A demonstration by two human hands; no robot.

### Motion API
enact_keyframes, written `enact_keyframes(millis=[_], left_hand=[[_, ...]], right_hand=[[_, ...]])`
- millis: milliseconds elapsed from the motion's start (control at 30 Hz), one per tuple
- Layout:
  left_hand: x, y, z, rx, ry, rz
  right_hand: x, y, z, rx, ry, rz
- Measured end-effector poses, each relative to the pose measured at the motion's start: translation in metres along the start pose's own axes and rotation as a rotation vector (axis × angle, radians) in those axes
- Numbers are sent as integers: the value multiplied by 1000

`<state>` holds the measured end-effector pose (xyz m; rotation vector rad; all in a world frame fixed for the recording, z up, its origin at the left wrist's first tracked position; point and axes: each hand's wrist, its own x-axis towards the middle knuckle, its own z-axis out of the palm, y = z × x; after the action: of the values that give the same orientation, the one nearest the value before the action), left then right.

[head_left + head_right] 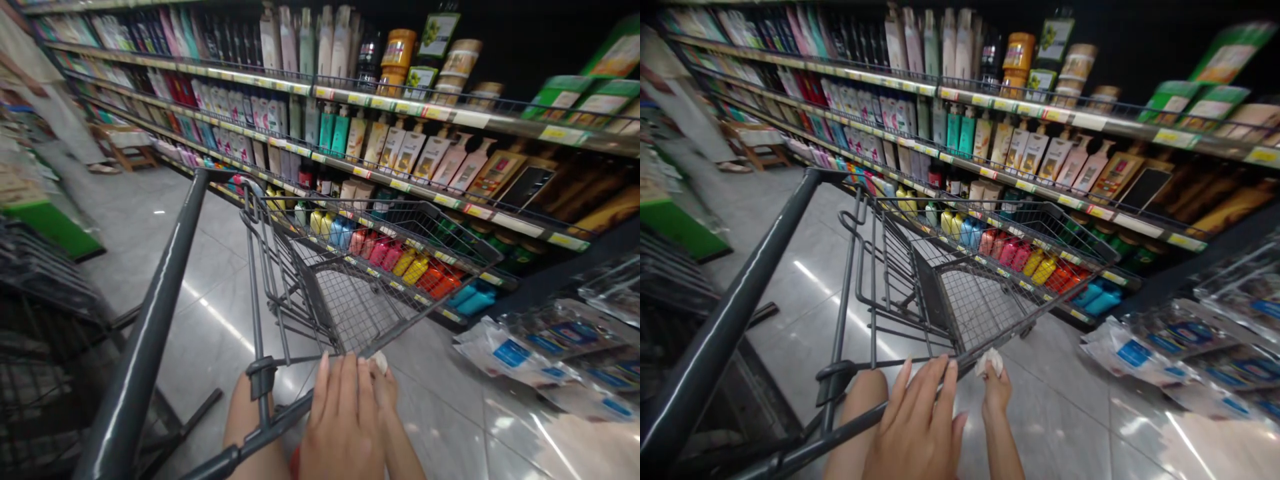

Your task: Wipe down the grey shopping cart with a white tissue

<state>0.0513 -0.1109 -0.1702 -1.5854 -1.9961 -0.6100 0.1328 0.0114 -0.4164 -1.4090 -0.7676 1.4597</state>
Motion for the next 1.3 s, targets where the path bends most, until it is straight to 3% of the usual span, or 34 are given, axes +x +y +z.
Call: enact_keyframes(millis=[100,267,400,733,900,967,1300], left_hand=[[-3,-2,-4,132,-54,12],[-6,-6,8,347,-98,116],[-9,-12,14,451,-118,173],[-6,-18,7,389,-60,192],[-9,-20,10,352,-30,164],[-11,-21,13,340,13,141],[-5,-25,8,356,-41,117]], right_hand=[[3,-7,11,90,27,124],[-18,-30,22,152,-28,155],[-47,-54,27,141,-76,94],[-123,-91,37,-95,-176,-113],[-131,-71,34,-218,-76,-496],[-126,-58,32,-227,-75,-581],[-72,-14,25,-287,2,-506]])
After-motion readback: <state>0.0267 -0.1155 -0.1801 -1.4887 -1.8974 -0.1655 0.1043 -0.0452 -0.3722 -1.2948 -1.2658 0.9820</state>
